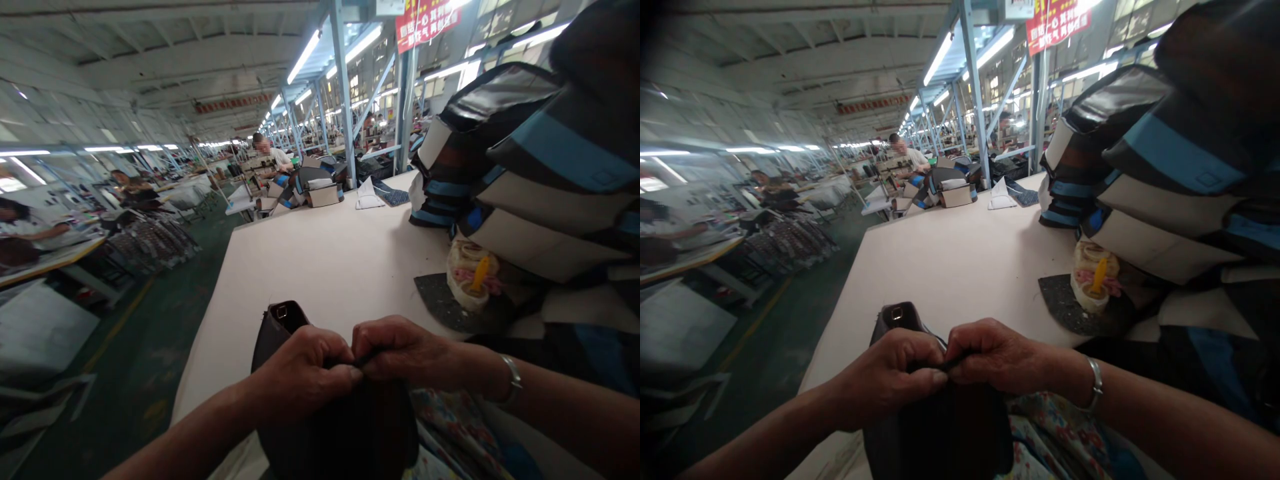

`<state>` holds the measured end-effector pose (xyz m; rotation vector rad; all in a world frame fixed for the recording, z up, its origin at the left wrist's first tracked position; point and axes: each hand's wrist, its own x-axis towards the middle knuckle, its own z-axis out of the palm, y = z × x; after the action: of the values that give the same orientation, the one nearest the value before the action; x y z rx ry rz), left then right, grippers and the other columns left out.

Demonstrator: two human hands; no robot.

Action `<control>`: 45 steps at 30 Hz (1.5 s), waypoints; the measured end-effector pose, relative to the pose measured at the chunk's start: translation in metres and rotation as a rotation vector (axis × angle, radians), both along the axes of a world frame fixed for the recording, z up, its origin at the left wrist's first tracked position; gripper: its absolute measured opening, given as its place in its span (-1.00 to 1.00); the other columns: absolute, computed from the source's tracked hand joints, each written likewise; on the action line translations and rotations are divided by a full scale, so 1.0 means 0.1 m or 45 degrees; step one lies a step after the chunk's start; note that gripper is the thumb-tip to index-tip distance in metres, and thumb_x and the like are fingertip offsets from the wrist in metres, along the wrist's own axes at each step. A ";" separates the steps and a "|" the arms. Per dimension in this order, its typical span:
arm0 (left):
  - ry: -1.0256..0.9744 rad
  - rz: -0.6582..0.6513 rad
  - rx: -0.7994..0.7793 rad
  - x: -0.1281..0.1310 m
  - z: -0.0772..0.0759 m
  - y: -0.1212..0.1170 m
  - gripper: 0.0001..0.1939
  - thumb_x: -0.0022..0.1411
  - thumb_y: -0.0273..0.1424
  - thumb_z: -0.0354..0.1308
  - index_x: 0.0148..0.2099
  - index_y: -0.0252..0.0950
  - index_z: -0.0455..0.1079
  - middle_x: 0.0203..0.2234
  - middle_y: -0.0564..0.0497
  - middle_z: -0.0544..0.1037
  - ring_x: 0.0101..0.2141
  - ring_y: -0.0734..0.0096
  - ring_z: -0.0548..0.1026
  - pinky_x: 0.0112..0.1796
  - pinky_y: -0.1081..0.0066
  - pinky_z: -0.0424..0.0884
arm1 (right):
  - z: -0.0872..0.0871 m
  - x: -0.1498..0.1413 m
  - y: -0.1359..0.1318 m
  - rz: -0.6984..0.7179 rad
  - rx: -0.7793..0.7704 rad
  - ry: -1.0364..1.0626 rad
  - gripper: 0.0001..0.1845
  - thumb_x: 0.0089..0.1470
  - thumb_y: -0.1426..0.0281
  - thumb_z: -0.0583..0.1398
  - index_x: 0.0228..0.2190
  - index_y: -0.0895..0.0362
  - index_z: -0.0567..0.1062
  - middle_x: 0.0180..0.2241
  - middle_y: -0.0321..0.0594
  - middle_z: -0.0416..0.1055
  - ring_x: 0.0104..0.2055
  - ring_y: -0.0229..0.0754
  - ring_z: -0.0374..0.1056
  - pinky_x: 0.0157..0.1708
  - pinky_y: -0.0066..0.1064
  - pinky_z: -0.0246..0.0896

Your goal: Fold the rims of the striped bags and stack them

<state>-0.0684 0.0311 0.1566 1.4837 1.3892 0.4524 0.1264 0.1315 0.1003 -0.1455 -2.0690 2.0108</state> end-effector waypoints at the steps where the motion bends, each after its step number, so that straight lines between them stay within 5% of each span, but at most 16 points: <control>1: -0.010 -0.011 0.002 0.00 0.00 0.00 -0.82 0.20 -0.36 0.12 -0.39 -0.36 0.38 -0.54 0.12 0.27 -0.48 0.53 0.19 -0.46 0.47 0.10 | -0.01 0.00 -0.01 -0.021 0.010 -0.001 -0.85 0.12 0.38 0.24 -0.34 0.24 0.43 -0.45 -0.35 0.23 -0.42 -0.37 0.08 -0.43 -0.52 0.02; 9: 0.073 -0.049 0.137 -0.01 -0.01 -0.01 -0.81 0.24 -0.43 0.07 -0.41 -0.38 0.39 -0.52 0.10 0.30 -0.46 0.51 0.25 -0.44 0.46 0.12 | -0.14 -0.02 -0.14 -0.465 0.504 0.278 -0.88 0.01 0.60 0.24 -0.36 0.19 0.47 -0.36 -0.27 0.35 -0.35 -0.34 0.27 -0.34 -0.52 0.16; 12: -0.009 -0.012 -0.039 -0.07 -0.01 0.00 -0.81 0.24 -0.37 0.13 -0.29 -0.39 0.48 -0.51 0.10 0.32 -0.46 0.51 0.23 -0.43 0.45 0.13 | -0.18 0.00 -0.16 -0.466 0.710 0.406 -0.86 0.09 0.60 0.18 -0.33 0.17 0.49 -0.35 -0.23 0.32 -0.35 -0.36 0.28 -0.35 -0.55 0.16; 17: -0.181 0.013 -0.223 -0.13 -0.04 0.01 -0.51 0.33 -0.05 0.06 -0.30 -0.43 0.45 -0.56 0.12 0.19 -0.53 0.56 0.07 -0.51 0.44 -0.01 | -0.27 0.09 -0.12 -0.429 1.353 0.394 -0.85 0.14 0.55 0.13 -0.27 0.15 0.47 -0.34 -0.23 0.30 -0.40 -0.31 0.12 -0.41 -0.44 0.01; 20: -0.103 0.004 -0.289 -0.08 -0.07 0.01 -0.58 0.26 -0.09 0.16 -0.26 -0.42 0.46 -0.57 0.13 0.22 -0.53 0.57 0.10 -0.53 0.48 -0.01 | -0.29 0.13 -0.14 -0.411 1.559 0.367 -0.86 0.17 0.50 0.12 -0.24 0.12 0.47 -0.35 -0.23 0.32 -0.38 -0.27 0.11 -0.39 -0.40 0.00; 22: -0.039 -0.007 -0.194 -0.03 -0.07 0.00 -0.68 0.24 -0.20 0.17 -0.26 -0.42 0.46 -0.53 0.10 0.29 -0.50 0.55 0.17 -0.51 0.51 0.06 | -0.24 0.15 -0.16 -0.390 1.435 0.415 -0.85 0.18 0.50 0.12 -0.22 0.15 0.47 -0.33 -0.20 0.33 -0.37 -0.27 0.15 -0.39 -0.42 0.04; 27: 0.060 -0.107 0.086 0.04 -0.01 -0.06 -0.80 0.25 -0.34 0.10 -0.37 -0.36 0.35 -0.53 0.12 0.27 -0.50 0.56 0.19 -0.49 0.52 0.12 | 0.04 0.19 -0.06 -0.304 0.631 0.198 -0.79 0.32 0.39 0.07 -0.22 0.20 0.49 -0.33 -0.21 0.36 -0.33 -0.33 0.27 -0.30 -0.50 0.18; 33: 0.215 -0.388 0.418 0.04 0.13 -0.01 -0.84 0.32 -0.43 0.05 -0.34 -0.34 0.34 -0.47 0.10 0.36 -0.43 0.53 0.30 -0.36 0.51 0.21 | 0.42 0.20 0.02 -0.022 0.815 -0.126 -0.96 0.09 0.51 0.23 -0.37 0.15 0.47 -0.33 -0.32 0.35 -0.36 -0.36 0.26 -0.34 -0.49 0.13; 38: 0.308 -0.585 0.690 -0.05 0.42 0.13 -0.85 0.39 -0.41 0.07 -0.25 -0.31 0.40 -0.38 0.04 0.45 -0.29 0.45 0.40 -0.12 0.41 0.24 | 0.69 0.14 -0.26 -0.445 1.343 -0.002 -0.91 -0.01 0.51 0.19 -0.43 0.12 0.34 -0.42 -0.28 0.33 -0.40 -0.25 0.15 -0.30 -0.31 0.05; 41: 0.286 -0.567 0.701 -0.20 0.43 0.14 -0.91 0.38 -0.43 0.11 -0.20 -0.29 0.43 -0.34 0.05 0.48 -0.24 0.44 0.44 0.11 0.31 0.12 | 0.73 0.12 -0.16 -0.323 1.028 -0.031 -0.89 0.07 0.41 0.25 -0.39 0.12 0.38 -0.41 -0.31 0.36 -0.40 -0.29 0.18 -0.37 -0.40 0.08; 45: 0.135 -0.386 0.562 -0.44 0.25 0.06 -0.81 0.40 -0.36 0.07 -0.26 -0.32 0.41 -0.28 0.00 0.51 -0.22 0.41 0.43 0.17 0.26 0.09 | 0.51 0.09 0.14 -0.161 0.689 -0.136 -0.47 -0.11 0.07 0.42 -0.22 0.14 0.47 -0.26 -0.26 0.42 -0.26 -0.22 0.28 -0.29 -0.43 0.17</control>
<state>-0.1123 0.0369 0.1815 2.0672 1.1603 0.5130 0.1357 0.1459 0.1514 -0.2743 -2.5139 1.3374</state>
